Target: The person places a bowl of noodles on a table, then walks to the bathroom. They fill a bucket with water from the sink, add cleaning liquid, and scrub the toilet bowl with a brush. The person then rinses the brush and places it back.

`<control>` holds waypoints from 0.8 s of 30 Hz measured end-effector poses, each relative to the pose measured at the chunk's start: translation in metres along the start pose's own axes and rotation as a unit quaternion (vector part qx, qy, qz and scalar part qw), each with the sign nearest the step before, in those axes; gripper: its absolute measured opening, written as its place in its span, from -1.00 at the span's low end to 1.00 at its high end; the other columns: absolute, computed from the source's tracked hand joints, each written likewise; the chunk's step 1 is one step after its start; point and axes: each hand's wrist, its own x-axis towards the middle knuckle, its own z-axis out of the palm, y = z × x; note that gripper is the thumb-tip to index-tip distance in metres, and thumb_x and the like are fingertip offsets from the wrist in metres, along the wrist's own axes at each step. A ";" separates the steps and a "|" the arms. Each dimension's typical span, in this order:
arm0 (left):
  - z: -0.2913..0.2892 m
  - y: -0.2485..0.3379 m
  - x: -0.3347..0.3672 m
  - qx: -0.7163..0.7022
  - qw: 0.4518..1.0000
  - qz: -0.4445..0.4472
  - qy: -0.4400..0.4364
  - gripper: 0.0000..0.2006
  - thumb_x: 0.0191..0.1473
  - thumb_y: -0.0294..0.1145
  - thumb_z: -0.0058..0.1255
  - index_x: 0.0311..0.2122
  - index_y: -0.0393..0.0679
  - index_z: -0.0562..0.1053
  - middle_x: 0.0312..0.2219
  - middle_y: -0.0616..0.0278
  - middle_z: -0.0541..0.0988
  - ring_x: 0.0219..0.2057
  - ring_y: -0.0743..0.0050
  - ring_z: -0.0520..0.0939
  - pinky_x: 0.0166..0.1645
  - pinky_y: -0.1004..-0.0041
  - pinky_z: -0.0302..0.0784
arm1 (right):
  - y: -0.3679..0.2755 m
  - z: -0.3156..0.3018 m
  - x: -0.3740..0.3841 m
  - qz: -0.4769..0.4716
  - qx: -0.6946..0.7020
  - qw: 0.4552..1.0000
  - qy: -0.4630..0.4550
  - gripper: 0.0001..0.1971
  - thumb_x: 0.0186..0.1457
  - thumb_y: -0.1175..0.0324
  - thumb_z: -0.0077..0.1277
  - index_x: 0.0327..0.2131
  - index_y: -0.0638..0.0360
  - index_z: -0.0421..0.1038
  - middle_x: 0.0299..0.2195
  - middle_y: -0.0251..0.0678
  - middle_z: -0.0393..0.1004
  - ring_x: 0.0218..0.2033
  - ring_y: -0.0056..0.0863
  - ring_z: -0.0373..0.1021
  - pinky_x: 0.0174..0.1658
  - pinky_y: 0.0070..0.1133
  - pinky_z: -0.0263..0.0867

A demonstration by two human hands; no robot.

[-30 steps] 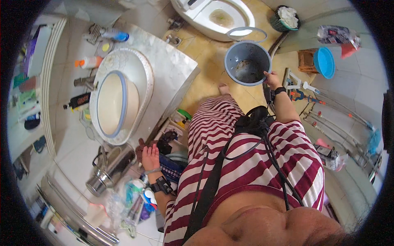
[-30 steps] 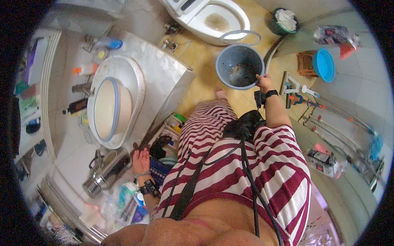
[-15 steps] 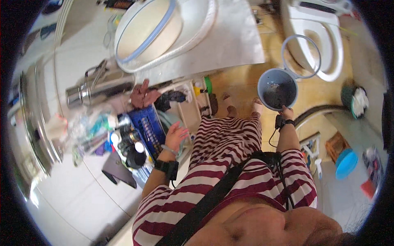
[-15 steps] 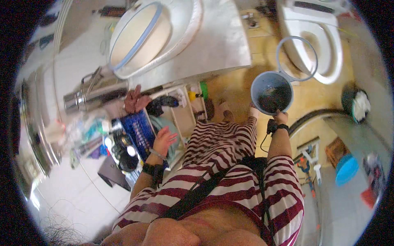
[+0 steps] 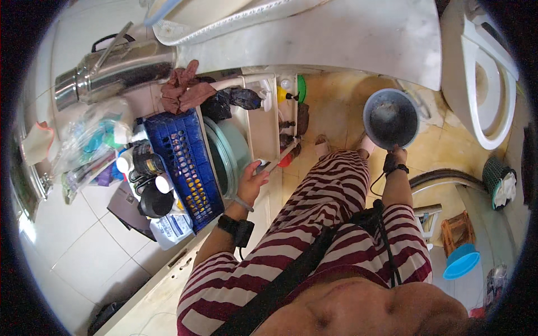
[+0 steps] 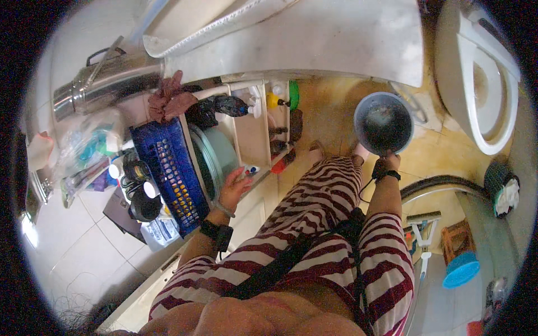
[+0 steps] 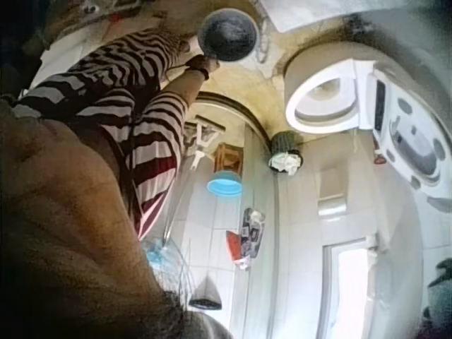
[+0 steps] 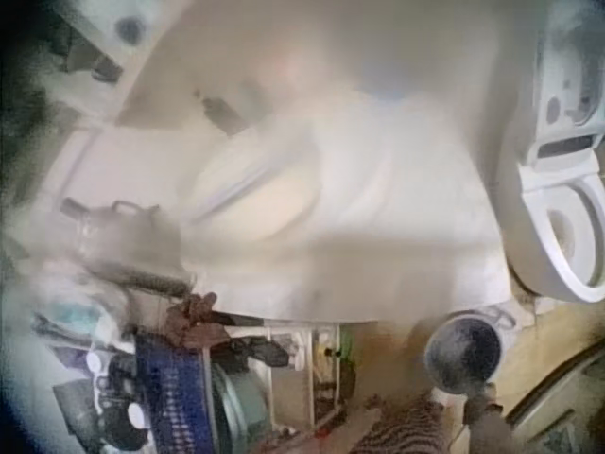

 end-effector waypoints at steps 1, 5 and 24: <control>0.001 -0.007 0.003 -0.003 1.000 -0.005 0.001 -0.53 -0.12 -0.43 -0.07 -0.06 -0.22 0.11 -0.15 0.15 0.22 -0.27 0.43 0.41 -0.30 0.51 0.39 | 0.005 0.002 0.006 -0.025 0.047 0.998 0.016 -0.81 -0.07 0.38 -0.11 -0.45 0.35 0.26 -0.59 -0.26 0.35 -0.66 -0.46 0.26 -0.65 -0.57 0.16; 0.004 -0.024 0.006 -0.055 0.998 -0.026 0.015 -0.54 -0.14 -0.44 -0.06 -0.08 -0.22 0.14 -0.19 0.18 0.28 -0.28 0.44 0.42 -0.29 0.52 0.37 | 0.016 0.006 0.024 0.044 -0.035 0.997 0.060 -0.76 -0.09 0.27 -0.06 -0.50 0.31 0.29 -0.65 -0.37 0.31 -0.68 -0.54 0.22 -0.59 -0.63 0.14; 0.048 -0.029 0.350 0.217 0.959 0.003 0.180 -0.64 -0.29 -0.40 -0.03 -0.27 -0.23 0.29 -0.42 0.17 0.45 -0.42 0.16 0.45 -0.33 0.21 0.32 | -0.092 0.081 -0.124 -0.091 0.035 0.992 0.080 -0.47 -0.15 0.42 -0.06 -0.08 0.24 -0.04 -0.25 -0.26 0.20 -0.30 -0.48 0.20 -0.41 -0.56 0.23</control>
